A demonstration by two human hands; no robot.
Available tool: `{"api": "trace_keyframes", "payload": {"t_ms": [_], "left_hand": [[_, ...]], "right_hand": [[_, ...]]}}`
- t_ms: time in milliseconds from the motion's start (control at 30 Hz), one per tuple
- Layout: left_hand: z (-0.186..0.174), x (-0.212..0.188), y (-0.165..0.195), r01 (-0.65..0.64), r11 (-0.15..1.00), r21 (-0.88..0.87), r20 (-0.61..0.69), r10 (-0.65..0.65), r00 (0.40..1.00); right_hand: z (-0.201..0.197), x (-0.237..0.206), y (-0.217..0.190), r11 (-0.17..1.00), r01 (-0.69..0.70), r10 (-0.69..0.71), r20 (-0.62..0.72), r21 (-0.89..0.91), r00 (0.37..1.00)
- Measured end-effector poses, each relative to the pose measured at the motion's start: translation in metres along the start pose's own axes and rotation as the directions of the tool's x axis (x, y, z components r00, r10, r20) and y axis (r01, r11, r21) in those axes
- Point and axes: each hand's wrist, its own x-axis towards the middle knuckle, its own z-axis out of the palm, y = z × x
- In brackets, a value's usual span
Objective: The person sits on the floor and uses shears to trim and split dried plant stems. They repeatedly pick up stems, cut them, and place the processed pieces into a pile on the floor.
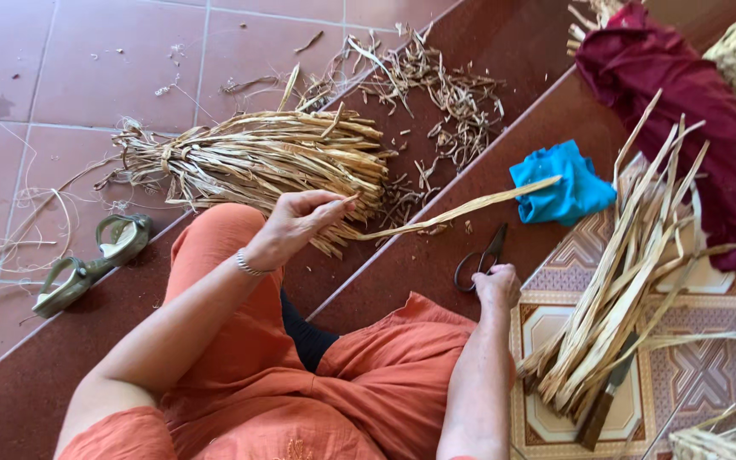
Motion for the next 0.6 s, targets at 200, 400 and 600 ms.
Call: {"api": "trace_keyframes", "payload": {"t_ms": [200,400,600], "left_hand": [[-0.005,0.033,-0.033,-0.225,0.838,0.496,-0.098,0.312,0.945],[-0.004,0.049,-0.051,0.002,0.999,0.053,-0.098,0.003,0.995],[0.003,0.052,-0.061,0.030,0.998,0.059,-0.121,-0.022,0.992]], "right_hand": [[-0.003,-0.005,-0.006,0.980,-0.083,0.079,0.031,0.183,0.996],[-0.001,-0.008,-0.003,0.645,-0.143,0.102,0.100,0.751,0.990],[-0.010,-0.055,-0.029,0.239,0.083,-0.465,0.039,0.967,0.885]]}}
